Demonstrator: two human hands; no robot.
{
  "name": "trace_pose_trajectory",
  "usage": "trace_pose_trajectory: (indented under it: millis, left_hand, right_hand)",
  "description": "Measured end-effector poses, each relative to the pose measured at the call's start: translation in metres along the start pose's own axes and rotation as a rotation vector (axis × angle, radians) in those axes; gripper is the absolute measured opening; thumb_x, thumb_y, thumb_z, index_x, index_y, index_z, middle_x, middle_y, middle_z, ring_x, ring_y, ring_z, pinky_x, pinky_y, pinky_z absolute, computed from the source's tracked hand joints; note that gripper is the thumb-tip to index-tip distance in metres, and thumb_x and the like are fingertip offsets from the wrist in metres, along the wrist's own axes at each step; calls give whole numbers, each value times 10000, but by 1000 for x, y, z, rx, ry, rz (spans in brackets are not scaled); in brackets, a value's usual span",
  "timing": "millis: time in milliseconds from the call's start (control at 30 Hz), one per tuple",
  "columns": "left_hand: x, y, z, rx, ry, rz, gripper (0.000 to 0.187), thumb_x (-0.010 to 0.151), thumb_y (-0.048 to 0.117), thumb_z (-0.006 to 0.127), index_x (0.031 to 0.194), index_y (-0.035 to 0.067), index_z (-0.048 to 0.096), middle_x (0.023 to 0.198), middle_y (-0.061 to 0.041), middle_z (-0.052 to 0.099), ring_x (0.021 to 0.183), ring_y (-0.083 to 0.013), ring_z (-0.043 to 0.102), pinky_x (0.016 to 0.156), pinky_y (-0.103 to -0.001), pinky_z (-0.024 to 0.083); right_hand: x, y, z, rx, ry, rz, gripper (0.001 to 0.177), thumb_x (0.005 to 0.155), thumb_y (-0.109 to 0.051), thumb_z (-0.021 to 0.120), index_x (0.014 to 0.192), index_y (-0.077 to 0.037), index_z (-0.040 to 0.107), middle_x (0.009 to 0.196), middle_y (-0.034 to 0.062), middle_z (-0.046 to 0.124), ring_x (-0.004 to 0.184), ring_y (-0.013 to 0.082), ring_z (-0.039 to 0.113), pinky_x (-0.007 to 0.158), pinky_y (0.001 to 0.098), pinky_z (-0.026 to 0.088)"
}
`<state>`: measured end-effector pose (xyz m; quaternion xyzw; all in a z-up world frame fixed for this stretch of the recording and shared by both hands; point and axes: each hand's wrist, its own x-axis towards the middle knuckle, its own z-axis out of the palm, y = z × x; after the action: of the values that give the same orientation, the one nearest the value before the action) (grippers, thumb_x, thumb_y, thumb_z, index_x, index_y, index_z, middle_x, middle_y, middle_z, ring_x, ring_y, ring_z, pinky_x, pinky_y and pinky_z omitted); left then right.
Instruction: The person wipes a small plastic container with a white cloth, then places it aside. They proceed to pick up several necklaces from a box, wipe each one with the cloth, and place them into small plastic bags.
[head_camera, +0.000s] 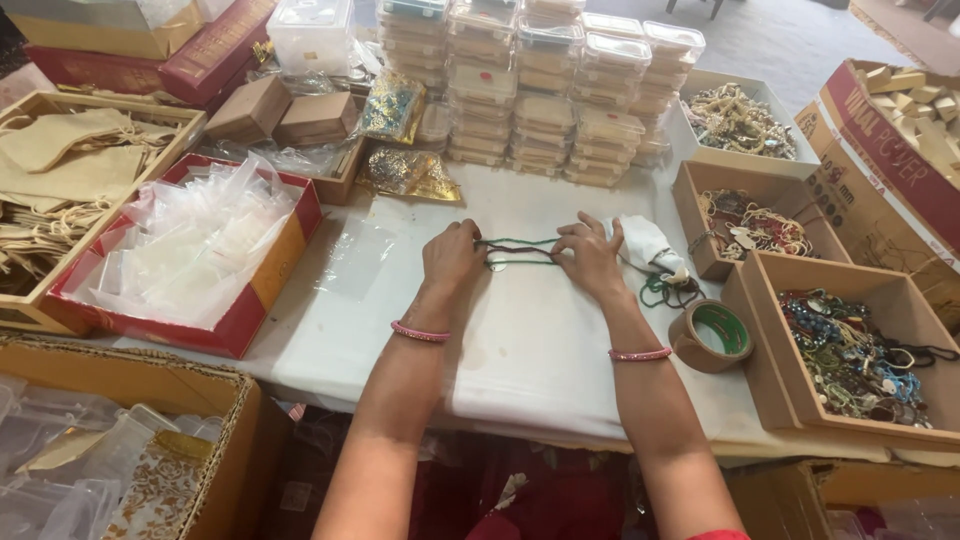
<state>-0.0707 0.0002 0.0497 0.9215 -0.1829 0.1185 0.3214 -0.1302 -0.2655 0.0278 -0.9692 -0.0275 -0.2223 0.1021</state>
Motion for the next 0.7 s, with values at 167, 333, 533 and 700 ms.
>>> trace_pose_trajectory:
  millis: [167, 333, 533, 700]
  left_hand:
    - [-2, 2, -1, 12, -22, 2, 238, 854, 264, 734, 1046, 128, 699, 1018, -94, 698, 935, -334, 687, 813, -470, 535]
    - [-2, 3, -1, 26, -27, -1, 192, 858, 239, 705, 1021, 137, 718, 1008, -86, 703, 937, -320, 691, 825, -466, 536]
    - [-2, 3, 0, 3, -26, -26, 177, 863, 254, 698, 985, 129, 732, 1011, -91, 702, 940, -322, 688, 836, -463, 533]
    - [-1, -2, 4, 1, -10, -16, 170, 852, 237, 707, 973, 126, 748, 983, -104, 720, 938, -326, 692, 837, -468, 535]
  right_hand:
    - [-3, -6, -26, -172, 70, -42, 77, 872, -181, 738, 883, -239, 787, 1313, -51, 693, 1465, 204, 460, 1259, 655, 89]
    - [-1, 12, -41, -450, 132, 209, 231, 793, -111, 696, 913, -274, 808, 1358, 55, 652, 1375, 267, 473, 1151, 662, 130]
    - [-1, 31, -20, -297, -23, 480, 308, 1004, -77, 596, 1235, -213, 746, 1362, 79, 670, 1296, 275, 596, 1187, 512, 381]
    - [-2, -82, -48, -3, 212, -271, 546, 828, 69, 561, 1339, -61, 702, 1444, 155, 587, 1295, 354, 557, 1103, 452, 426]
